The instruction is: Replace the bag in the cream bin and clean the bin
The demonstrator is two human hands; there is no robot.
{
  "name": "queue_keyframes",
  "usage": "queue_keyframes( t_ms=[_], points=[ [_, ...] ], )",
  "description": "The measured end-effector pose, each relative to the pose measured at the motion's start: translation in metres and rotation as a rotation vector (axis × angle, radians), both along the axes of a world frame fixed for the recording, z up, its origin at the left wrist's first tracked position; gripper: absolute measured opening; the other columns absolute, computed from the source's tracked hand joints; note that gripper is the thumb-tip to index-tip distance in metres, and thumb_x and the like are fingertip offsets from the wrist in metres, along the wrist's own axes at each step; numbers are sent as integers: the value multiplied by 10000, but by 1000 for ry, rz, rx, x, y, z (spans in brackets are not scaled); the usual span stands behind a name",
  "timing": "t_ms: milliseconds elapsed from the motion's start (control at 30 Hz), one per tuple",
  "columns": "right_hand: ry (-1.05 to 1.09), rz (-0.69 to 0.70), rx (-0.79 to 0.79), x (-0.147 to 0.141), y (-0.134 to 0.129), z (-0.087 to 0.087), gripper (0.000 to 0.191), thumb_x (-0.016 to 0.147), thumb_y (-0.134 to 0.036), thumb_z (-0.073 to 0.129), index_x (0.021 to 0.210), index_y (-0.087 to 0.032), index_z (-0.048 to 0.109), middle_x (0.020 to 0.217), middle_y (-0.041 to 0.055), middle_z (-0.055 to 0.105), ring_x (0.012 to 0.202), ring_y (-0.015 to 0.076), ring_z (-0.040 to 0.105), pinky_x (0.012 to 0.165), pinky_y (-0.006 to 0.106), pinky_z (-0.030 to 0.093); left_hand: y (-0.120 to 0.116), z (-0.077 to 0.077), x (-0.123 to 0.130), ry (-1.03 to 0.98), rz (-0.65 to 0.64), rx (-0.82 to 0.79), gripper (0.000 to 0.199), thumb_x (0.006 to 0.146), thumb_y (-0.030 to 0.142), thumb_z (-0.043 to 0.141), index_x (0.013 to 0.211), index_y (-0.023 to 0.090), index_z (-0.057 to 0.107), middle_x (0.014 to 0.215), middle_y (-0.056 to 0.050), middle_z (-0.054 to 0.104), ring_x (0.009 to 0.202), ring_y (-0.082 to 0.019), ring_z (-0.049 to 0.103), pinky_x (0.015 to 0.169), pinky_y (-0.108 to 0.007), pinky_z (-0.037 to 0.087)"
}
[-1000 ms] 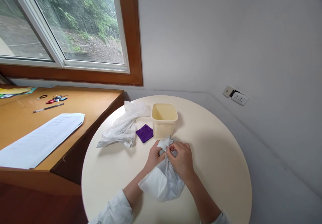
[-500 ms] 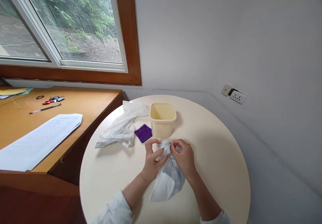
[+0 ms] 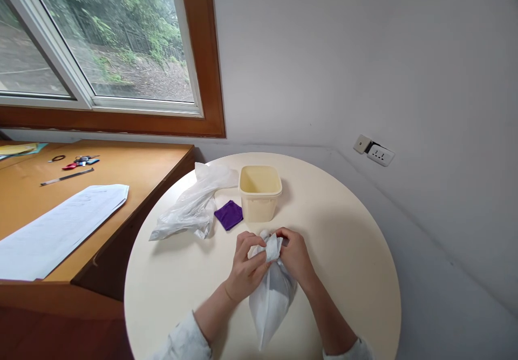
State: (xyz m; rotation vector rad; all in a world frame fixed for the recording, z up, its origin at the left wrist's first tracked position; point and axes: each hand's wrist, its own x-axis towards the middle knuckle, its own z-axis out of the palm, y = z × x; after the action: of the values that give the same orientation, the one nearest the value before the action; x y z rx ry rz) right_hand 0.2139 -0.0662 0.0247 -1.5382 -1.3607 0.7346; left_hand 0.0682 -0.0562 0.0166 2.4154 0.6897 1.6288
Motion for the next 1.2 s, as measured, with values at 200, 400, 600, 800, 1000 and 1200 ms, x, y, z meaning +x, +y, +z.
queue_keyframes(
  t_ms=[200, 400, 600, 800, 1000, 1200],
  points=[
    [-37, 2, -53, 2, 1, 1, 93, 659, -222, 528, 628, -192, 609, 635, 1, 650, 586, 154, 582, 546, 237, 412, 4, -2, 2, -72, -59, -170, 141, 793, 117, 556, 842, 203, 656, 922, -82, 544, 906, -194, 500, 775, -344, 445],
    [-69, 11, 18, -1, 0, 0, 140, 697, -253, 530, 576, -184, 536, 576, -10, 592, 553, 135, 541, 540, 226, 400, 10, -1, 0, -156, -30, -462, 180, 848, 223, 502, 881, 182, 674, 845, -72, 640, 821, -184, 559, 762, -314, 445],
    [-61, 19, 175, -8, -2, 4, 147, 666, -138, 489, 761, -183, 592, 757, 13, 610, 717, 155, 551, 679, 259, 437, 16, -4, 1, -238, -16, -723, 257, 844, 309, 505, 995, 172, 661, 973, -71, 664, 896, -206, 574, 833, -322, 427],
    [165, 212, 170, -7, -7, 12, 196, 760, -196, 490, 901, -176, 624, 830, 31, 623, 787, 160, 569, 734, 258, 448, 19, -4, 3, -317, -105, -819, 282, 829, 337, 524, 1019, 174, 655, 1062, -62, 650, 1004, -221, 562, 887, -313, 411],
    [127, 212, 112, -7, -7, 13, 120, 721, -259, 595, 784, -165, 635, 691, -4, 584, 670, 129, 516, 661, 240, 421, 20, -7, 4, -288, -172, -862, 306, 813, 363, 546, 1027, 164, 637, 1009, -55, 649, 879, -194, 572, 785, -278, 441],
    [229, 166, 86, -6, -4, 7, 101, 728, -234, 552, 703, -160, 617, 637, -9, 573, 622, 125, 514, 601, 228, 413, 19, 0, 7, -295, -298, -967, 393, 818, 411, 529, 1105, 145, 569, 1008, -73, 639, 883, -189, 581, 774, -281, 448]
  ],
)
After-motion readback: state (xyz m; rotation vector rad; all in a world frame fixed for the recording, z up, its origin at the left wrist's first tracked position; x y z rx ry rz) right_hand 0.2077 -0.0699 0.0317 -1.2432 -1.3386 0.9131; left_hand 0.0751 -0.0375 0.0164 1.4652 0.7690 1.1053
